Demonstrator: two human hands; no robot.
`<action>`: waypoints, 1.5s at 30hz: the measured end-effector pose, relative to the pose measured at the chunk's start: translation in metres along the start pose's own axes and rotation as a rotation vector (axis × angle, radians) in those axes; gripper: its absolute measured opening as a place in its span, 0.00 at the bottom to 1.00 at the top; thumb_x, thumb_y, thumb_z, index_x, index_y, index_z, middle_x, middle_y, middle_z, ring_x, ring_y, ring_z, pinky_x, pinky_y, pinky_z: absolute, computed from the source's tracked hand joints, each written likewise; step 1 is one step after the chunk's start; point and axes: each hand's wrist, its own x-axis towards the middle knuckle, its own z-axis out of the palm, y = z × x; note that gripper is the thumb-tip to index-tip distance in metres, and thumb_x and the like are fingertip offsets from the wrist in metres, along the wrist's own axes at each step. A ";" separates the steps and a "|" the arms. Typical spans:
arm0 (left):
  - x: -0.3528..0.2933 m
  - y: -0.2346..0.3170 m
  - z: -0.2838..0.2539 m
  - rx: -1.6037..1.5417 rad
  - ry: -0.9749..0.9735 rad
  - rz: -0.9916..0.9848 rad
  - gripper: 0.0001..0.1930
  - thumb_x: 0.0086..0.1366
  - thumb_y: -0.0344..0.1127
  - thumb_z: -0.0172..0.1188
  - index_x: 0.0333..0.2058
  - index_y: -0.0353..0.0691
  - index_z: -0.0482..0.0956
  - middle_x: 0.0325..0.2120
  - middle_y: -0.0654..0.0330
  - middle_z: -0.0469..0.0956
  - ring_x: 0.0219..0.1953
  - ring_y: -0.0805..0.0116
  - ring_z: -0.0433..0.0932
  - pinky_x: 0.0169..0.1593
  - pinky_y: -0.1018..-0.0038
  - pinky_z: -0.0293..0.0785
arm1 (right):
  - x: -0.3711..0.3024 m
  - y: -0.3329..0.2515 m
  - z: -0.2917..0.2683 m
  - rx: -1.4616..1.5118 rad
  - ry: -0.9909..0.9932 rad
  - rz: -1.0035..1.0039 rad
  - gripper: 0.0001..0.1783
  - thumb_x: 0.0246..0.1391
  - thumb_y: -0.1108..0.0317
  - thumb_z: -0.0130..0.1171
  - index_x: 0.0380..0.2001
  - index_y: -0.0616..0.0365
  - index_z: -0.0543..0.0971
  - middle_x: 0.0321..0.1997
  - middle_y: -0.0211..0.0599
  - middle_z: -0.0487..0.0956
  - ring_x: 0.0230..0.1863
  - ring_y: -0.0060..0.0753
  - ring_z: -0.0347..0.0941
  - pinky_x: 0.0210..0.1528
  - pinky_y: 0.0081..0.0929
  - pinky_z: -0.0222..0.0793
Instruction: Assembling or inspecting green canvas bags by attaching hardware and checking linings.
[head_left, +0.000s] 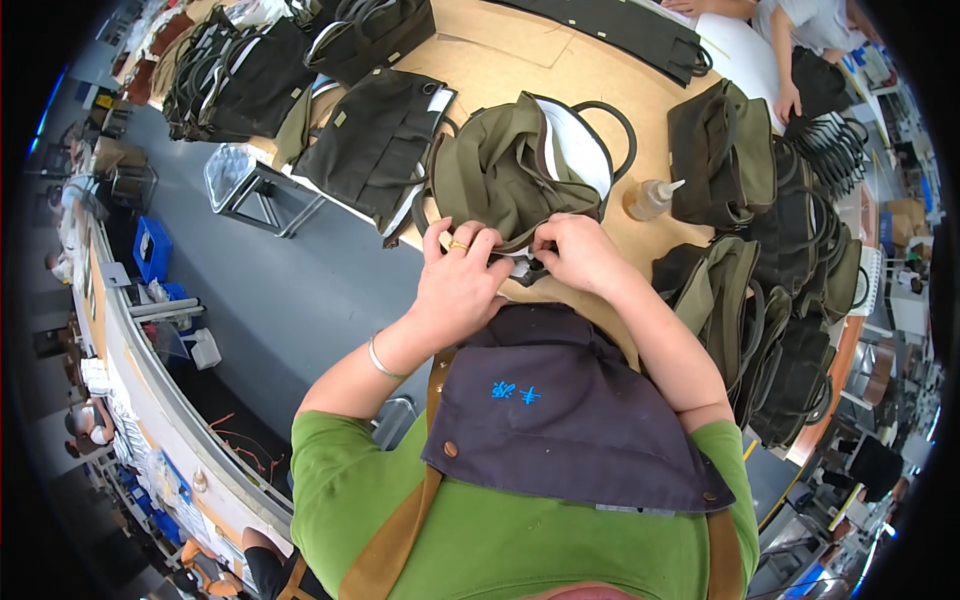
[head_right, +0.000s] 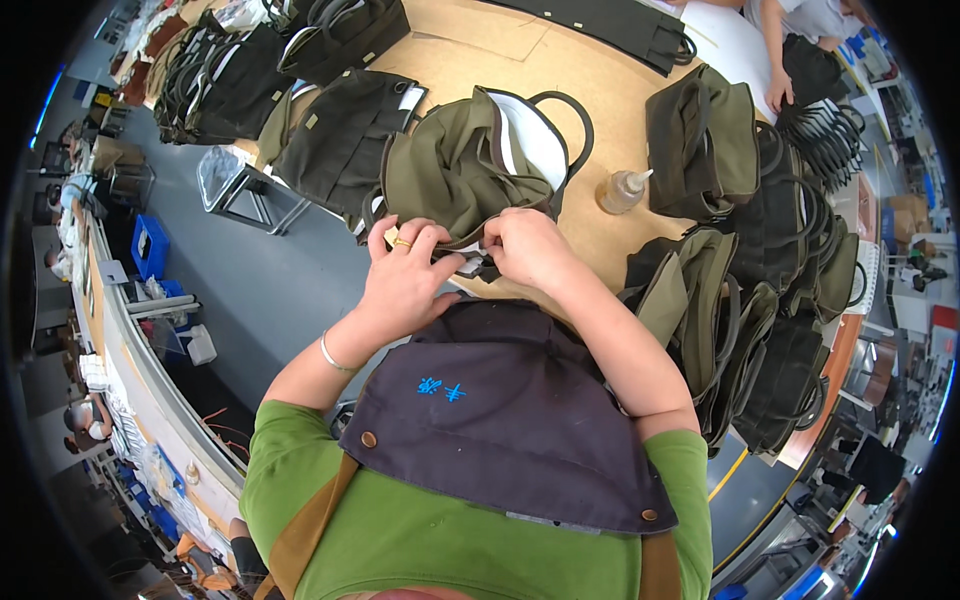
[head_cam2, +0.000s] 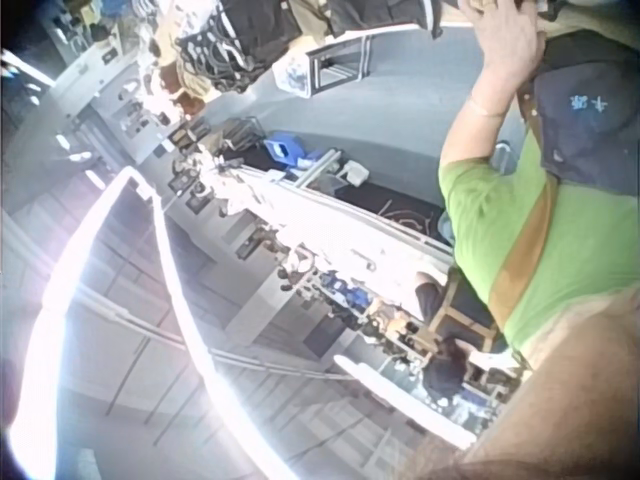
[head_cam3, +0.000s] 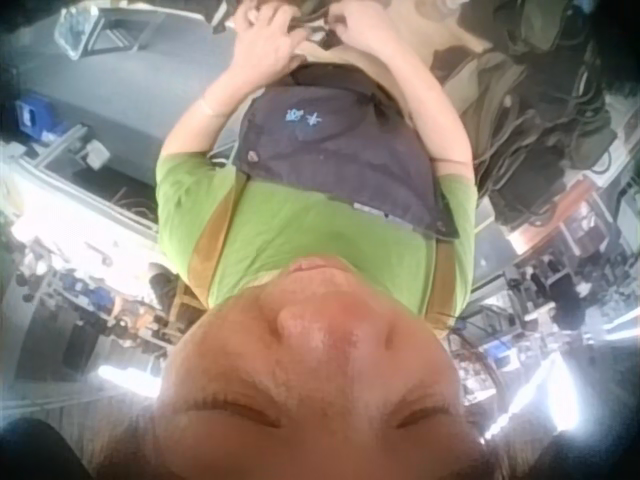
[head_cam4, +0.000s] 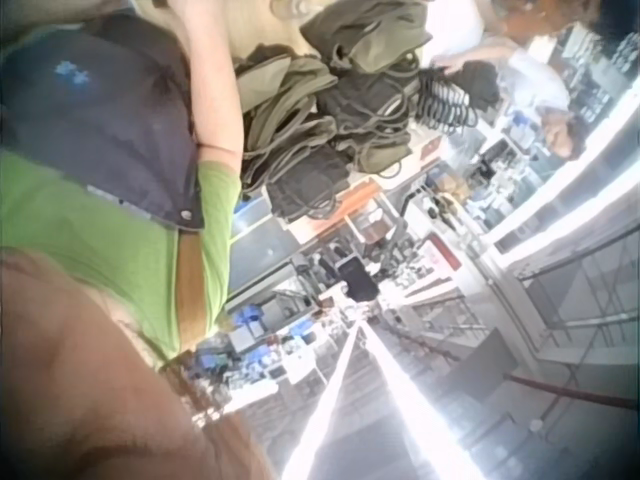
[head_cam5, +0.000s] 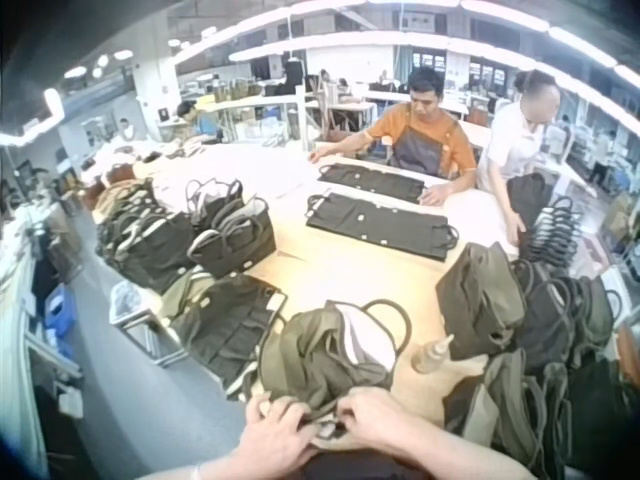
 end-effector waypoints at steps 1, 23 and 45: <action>-0.002 -0.001 0.009 0.025 0.037 0.000 0.08 0.41 0.36 0.70 0.24 0.50 0.82 0.36 0.67 0.72 0.47 0.67 0.71 0.61 0.53 0.52 | 0.000 0.001 0.001 -0.004 -0.016 -0.012 0.05 0.44 0.73 0.60 0.27 0.56 0.82 0.33 0.42 0.81 0.40 0.46 0.78 0.44 0.40 0.74; 0.073 -0.033 -0.067 -0.261 -0.042 0.098 0.08 0.48 0.40 0.73 0.29 0.50 0.85 0.36 0.66 0.72 0.42 0.68 0.72 0.57 0.61 0.51 | 0.005 -0.052 -0.099 0.296 -0.107 0.056 0.04 0.48 0.70 0.63 0.27 0.60 0.81 0.21 0.29 0.78 0.24 0.19 0.73 0.30 0.23 0.70; 0.072 -0.036 -0.062 -0.312 -0.071 0.087 0.10 0.51 0.39 0.71 0.28 0.42 0.83 0.34 0.65 0.72 0.40 0.66 0.69 0.54 0.62 0.51 | 0.003 -0.043 -0.098 0.289 -0.138 -0.023 0.10 0.51 0.72 0.54 0.34 0.61 0.83 0.28 0.42 0.81 0.30 0.33 0.76 0.36 0.31 0.71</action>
